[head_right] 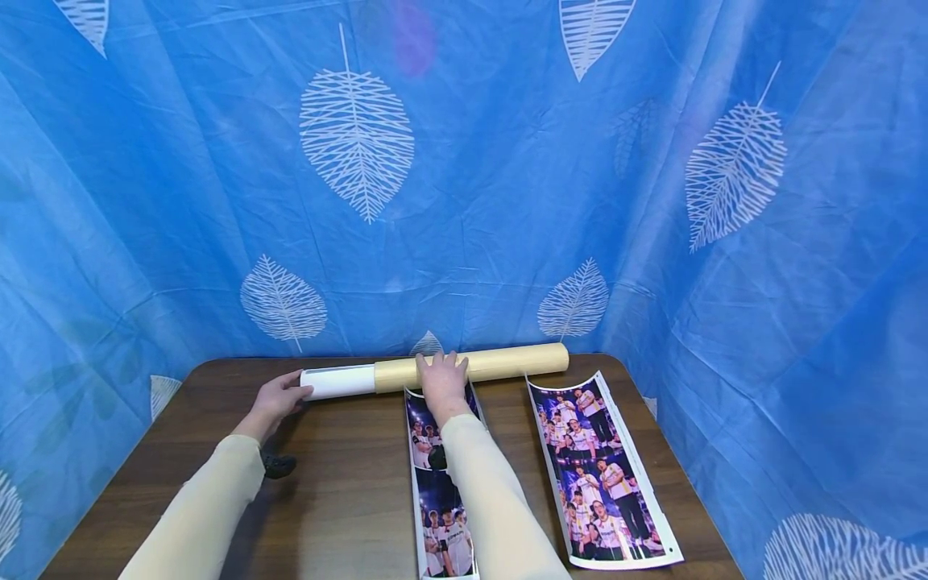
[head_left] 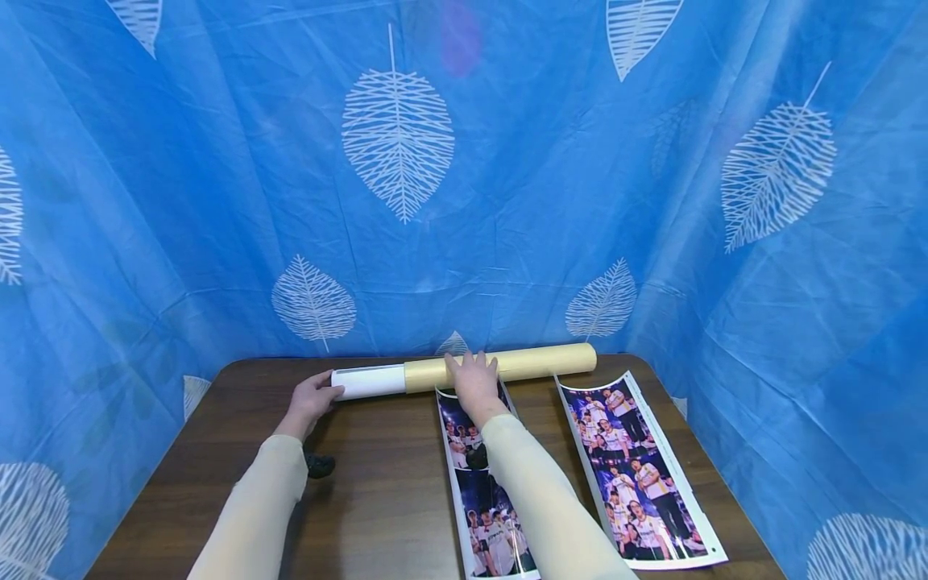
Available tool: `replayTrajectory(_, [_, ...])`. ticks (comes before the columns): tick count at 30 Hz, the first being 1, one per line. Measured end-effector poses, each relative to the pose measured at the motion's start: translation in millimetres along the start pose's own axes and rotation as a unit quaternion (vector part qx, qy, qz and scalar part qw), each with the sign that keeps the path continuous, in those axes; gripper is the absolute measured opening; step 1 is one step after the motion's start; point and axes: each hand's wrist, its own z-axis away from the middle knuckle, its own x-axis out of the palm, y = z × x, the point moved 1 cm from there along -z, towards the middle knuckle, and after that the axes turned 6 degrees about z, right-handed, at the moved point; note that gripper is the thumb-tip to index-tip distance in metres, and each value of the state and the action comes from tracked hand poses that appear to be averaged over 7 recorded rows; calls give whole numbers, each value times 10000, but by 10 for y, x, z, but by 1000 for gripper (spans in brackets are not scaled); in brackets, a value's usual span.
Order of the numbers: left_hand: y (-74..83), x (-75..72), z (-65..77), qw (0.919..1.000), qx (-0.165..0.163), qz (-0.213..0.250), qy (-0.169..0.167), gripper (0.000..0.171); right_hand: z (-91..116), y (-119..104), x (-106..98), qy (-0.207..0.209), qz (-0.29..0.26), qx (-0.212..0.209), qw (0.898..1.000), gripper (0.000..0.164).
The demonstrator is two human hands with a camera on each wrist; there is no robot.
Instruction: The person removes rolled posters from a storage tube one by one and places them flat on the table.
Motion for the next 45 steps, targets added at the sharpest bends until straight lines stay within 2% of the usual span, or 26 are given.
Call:
replayTrajectory(15, [-67,-189,-37,9999,-78,-98,11,65,-6,-10,10,-46,20,24,10000,53])
replayTrajectory(24, [-85,-281,-4,9999,-126,-36,40,66,9,-12,16,-91,-3,24,10000,54])
replayTrajectory(45, [-220,-485,77,9994,19,-130,334,65,27,6,108,255,57,-53,9996,53])
